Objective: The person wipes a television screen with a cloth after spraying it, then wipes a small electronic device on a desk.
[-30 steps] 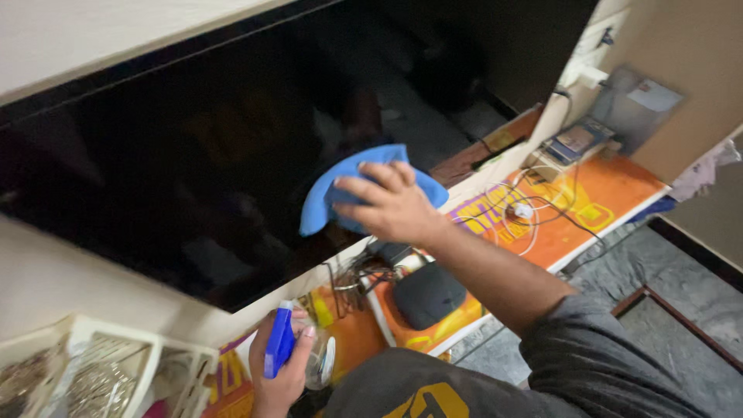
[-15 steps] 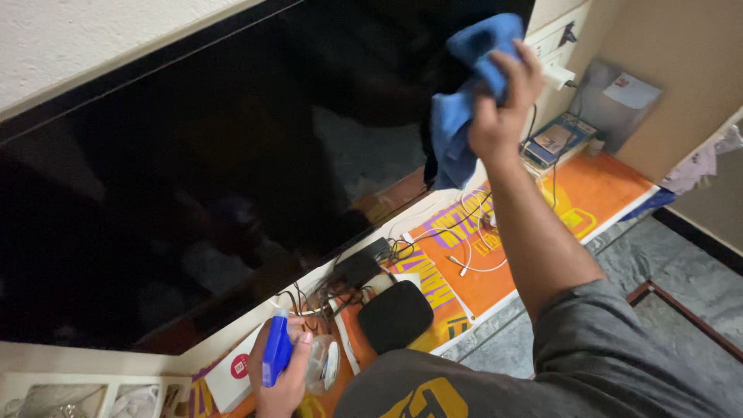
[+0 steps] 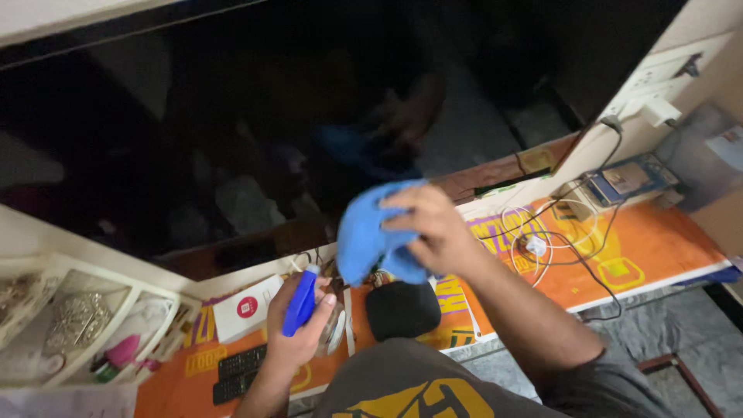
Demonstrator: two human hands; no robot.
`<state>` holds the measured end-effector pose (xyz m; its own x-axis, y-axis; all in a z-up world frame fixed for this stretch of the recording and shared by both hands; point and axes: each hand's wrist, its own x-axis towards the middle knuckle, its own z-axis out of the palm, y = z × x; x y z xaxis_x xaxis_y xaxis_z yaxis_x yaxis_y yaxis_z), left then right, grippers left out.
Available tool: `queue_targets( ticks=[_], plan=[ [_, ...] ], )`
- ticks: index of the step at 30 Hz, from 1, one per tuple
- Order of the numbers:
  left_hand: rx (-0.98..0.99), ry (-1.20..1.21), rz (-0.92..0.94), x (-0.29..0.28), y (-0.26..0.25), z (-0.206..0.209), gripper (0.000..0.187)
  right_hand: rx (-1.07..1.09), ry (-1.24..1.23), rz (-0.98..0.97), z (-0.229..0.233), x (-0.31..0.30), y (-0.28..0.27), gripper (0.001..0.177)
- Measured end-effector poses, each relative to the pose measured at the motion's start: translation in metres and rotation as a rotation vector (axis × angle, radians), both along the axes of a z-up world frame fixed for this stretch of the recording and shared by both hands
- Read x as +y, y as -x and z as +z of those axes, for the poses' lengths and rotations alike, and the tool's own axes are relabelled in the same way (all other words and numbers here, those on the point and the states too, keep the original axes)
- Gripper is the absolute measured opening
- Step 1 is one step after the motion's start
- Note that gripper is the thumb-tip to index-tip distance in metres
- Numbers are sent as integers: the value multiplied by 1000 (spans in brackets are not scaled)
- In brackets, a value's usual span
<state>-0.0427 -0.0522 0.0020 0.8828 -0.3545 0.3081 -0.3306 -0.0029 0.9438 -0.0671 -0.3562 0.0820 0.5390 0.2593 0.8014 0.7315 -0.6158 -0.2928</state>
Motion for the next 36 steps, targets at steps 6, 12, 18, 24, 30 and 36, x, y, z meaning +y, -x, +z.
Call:
queue_targets(
  ticks=[6, 12, 18, 24, 30, 36],
  plan=[
    [-239, 6, -30, -12, 8, 4, 31, 353, -520, 187, -55, 48, 33, 26],
    [-213, 76, -160, -16, 23, 7, 59, 423, -707, 327, -87, 87, 58, 27],
    [-286, 141, -160, -11, 30, 7, 57, 281, -214, 387, -74, 92, 62, 98],
    [-199, 153, -205, 8, 35, 5, 55, 325, -176, 242, -104, 116, 69, 108],
    [-76, 145, -263, 40, 27, 3, 39, 580, -766, 131, -115, 140, 81, 82],
    [-70, 277, -393, 91, 15, 22, 37, 299, -1070, -105, -104, 168, 70, 71]
  ],
)
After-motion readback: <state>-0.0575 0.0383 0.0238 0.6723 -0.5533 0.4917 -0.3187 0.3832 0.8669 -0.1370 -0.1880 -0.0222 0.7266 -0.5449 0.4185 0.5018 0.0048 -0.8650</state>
